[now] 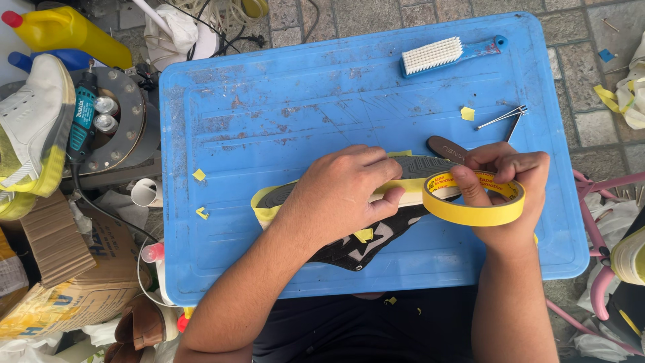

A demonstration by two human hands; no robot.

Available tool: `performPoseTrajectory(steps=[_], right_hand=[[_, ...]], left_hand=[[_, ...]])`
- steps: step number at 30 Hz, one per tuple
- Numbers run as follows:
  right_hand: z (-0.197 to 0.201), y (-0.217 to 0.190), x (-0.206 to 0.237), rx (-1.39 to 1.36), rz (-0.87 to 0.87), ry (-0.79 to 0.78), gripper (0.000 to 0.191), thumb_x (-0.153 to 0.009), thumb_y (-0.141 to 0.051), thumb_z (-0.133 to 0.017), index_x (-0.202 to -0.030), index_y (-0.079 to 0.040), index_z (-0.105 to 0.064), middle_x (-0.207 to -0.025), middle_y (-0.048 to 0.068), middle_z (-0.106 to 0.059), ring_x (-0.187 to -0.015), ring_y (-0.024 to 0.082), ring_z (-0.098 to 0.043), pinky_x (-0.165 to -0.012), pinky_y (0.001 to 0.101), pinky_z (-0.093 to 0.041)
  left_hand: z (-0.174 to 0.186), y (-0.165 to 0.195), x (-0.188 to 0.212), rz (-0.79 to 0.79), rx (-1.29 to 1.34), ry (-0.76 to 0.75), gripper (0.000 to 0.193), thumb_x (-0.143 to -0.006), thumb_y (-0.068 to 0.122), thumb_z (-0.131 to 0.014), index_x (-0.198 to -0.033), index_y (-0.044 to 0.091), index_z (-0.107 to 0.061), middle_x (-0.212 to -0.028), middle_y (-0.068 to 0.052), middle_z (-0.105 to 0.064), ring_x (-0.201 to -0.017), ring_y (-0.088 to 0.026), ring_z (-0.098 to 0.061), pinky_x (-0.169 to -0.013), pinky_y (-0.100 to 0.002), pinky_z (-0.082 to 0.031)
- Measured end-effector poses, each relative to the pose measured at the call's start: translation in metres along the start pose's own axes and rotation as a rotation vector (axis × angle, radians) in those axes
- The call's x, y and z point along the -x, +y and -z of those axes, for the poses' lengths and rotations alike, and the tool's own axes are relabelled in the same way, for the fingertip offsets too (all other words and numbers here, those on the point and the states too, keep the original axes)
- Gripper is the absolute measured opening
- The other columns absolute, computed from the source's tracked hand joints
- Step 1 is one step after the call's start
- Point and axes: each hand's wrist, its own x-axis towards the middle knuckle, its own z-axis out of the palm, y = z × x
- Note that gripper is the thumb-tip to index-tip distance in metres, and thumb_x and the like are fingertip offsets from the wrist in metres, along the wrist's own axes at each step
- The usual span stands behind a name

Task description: The person applies yellow masking tape to the sole and midsole of a black sneaker. They wrap the tape around the edges, smooth it down, and trim the excess with a utility knife. The shoe is then flipped to show the taped sole.

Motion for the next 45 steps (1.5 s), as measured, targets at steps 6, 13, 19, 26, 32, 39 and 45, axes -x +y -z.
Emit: performPoseTrajectory(steps=[6, 13, 19, 26, 32, 39, 45], right_hand=[[0.003, 0.006, 0.001, -0.023, 0.026, 0.013, 0.054, -0.106, 0.004, -0.079, -0.108, -0.010, -0.027, -0.100, 0.019, -0.063, -0.085, 0.012, -0.062, -0.078, 0.0218, -0.055], [0.004, 0.011, 0.005, -0.041, 0.055, 0.027, 0.054, -0.105, 0.005, -0.079, -0.109, -0.011, -0.028, -0.101, 0.019, -0.062, -0.082, 0.013, -0.060, -0.077, 0.0225, -0.056], [0.002, 0.014, 0.005, -0.058, 0.057, 0.029, 0.052, -0.107, 0.004, -0.079, -0.112, -0.011, -0.029, -0.098, 0.018, -0.062, -0.079, 0.013, -0.059, -0.076, 0.0221, -0.054], [0.003, 0.008, 0.005, 0.296, 0.093, 0.090, 0.035, -0.102, -0.001, -0.085, -0.114, 0.000, -0.052, -0.098, 0.016, -0.068, -0.085, 0.017, -0.071, -0.076, 0.0246, -0.057], [0.006, 0.004, 0.008, 0.238, 0.021, 0.101, 0.031, -0.103, -0.005, -0.085, -0.109, -0.001, -0.054, -0.093, 0.013, -0.071, -0.079, 0.014, -0.070, -0.072, 0.0231, -0.057], [0.008, 0.001, 0.008, 0.064, -0.015, 0.096, 0.036, -0.102, -0.007, -0.084, -0.106, -0.001, -0.049, -0.091, 0.011, -0.065, -0.078, 0.010, -0.061, -0.073, 0.0199, -0.051], [0.001, -0.006, 0.002, 0.115, -0.017, 0.148, 0.033, -0.100, -0.003, -0.083, -0.103, -0.001, -0.049, -0.092, 0.012, -0.065, -0.079, 0.009, -0.061, -0.072, 0.0202, -0.051]], left_hand=[[0.003, -0.001, -0.002, 0.002, 0.044, -0.023, 0.020, -0.088, 0.026, -0.077, -0.096, 0.008, -0.074, -0.083, -0.003, -0.069, -0.077, -0.020, -0.068, -0.067, -0.038, -0.057], [0.003, 0.001, -0.003, 0.021, 0.059, -0.037, 0.020, -0.089, 0.028, -0.077, -0.095, 0.009, -0.075, -0.082, -0.003, -0.069, -0.074, -0.020, -0.069, -0.066, -0.038, -0.057], [0.000, 0.005, -0.003, 0.013, -0.042, 0.030, 0.020, -0.086, 0.027, -0.077, -0.092, 0.008, -0.074, -0.081, -0.004, -0.067, -0.076, -0.021, -0.068, -0.067, -0.039, -0.058], [0.003, 0.008, -0.001, 0.090, -0.038, -0.022, 0.022, -0.087, 0.030, -0.075, -0.091, 0.009, -0.072, -0.080, -0.003, -0.065, -0.077, -0.021, -0.068, -0.066, -0.040, -0.057], [0.007, 0.015, -0.007, 0.075, 0.028, -0.009, 0.013, -0.085, 0.021, -0.073, -0.091, 0.010, -0.070, -0.084, -0.004, -0.065, -0.084, -0.025, -0.068, -0.070, -0.043, -0.056], [0.019, 0.010, -0.017, 0.113, 0.370, -0.078, 0.014, -0.082, 0.017, -0.075, -0.092, 0.009, -0.074, -0.089, -0.004, -0.072, -0.081, -0.021, -0.074, -0.074, -0.034, -0.059], [0.027, 0.006, -0.020, 0.152, 0.370, -0.092, 0.015, -0.082, 0.020, -0.078, -0.092, 0.010, -0.078, -0.087, -0.003, -0.074, -0.077, -0.019, -0.074, -0.071, -0.033, -0.059]])
